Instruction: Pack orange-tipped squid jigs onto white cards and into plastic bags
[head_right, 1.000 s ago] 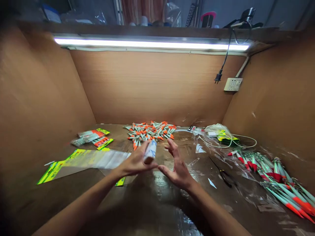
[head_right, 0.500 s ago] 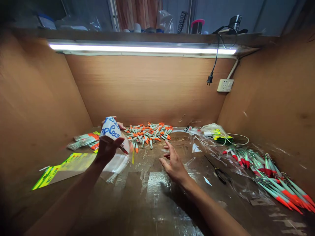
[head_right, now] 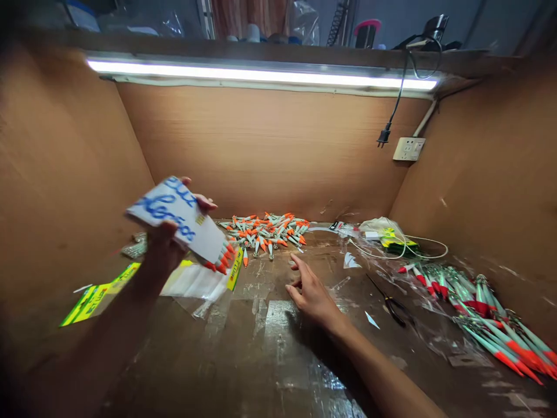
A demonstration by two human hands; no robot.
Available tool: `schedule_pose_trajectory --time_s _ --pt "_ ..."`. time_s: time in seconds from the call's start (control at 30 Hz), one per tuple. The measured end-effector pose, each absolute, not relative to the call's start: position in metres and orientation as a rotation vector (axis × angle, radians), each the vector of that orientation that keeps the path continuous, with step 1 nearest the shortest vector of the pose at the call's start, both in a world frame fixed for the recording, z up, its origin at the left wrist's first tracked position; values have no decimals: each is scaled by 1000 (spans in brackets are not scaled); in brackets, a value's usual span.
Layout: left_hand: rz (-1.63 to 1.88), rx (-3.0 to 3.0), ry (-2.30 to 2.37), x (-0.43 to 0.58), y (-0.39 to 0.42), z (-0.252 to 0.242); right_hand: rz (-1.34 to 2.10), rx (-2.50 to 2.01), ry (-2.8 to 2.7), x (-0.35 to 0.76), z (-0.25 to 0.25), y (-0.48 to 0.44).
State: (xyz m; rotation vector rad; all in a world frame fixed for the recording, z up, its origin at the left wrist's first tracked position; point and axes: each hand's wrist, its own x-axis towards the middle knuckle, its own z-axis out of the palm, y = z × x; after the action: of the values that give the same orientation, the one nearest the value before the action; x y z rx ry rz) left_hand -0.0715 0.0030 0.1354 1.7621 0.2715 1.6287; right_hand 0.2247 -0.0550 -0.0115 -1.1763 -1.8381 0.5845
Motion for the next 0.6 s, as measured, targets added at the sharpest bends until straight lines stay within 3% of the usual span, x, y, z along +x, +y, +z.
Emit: schedule_pose_trajectory --time_s 0.37,0.6 --pt "1364 1218 194 -58 3 81 611 -1181 -1785 226 -10 -52" --pt "1020 1084 160 -52 2 40 527 -944 -1849 189 61 -39"
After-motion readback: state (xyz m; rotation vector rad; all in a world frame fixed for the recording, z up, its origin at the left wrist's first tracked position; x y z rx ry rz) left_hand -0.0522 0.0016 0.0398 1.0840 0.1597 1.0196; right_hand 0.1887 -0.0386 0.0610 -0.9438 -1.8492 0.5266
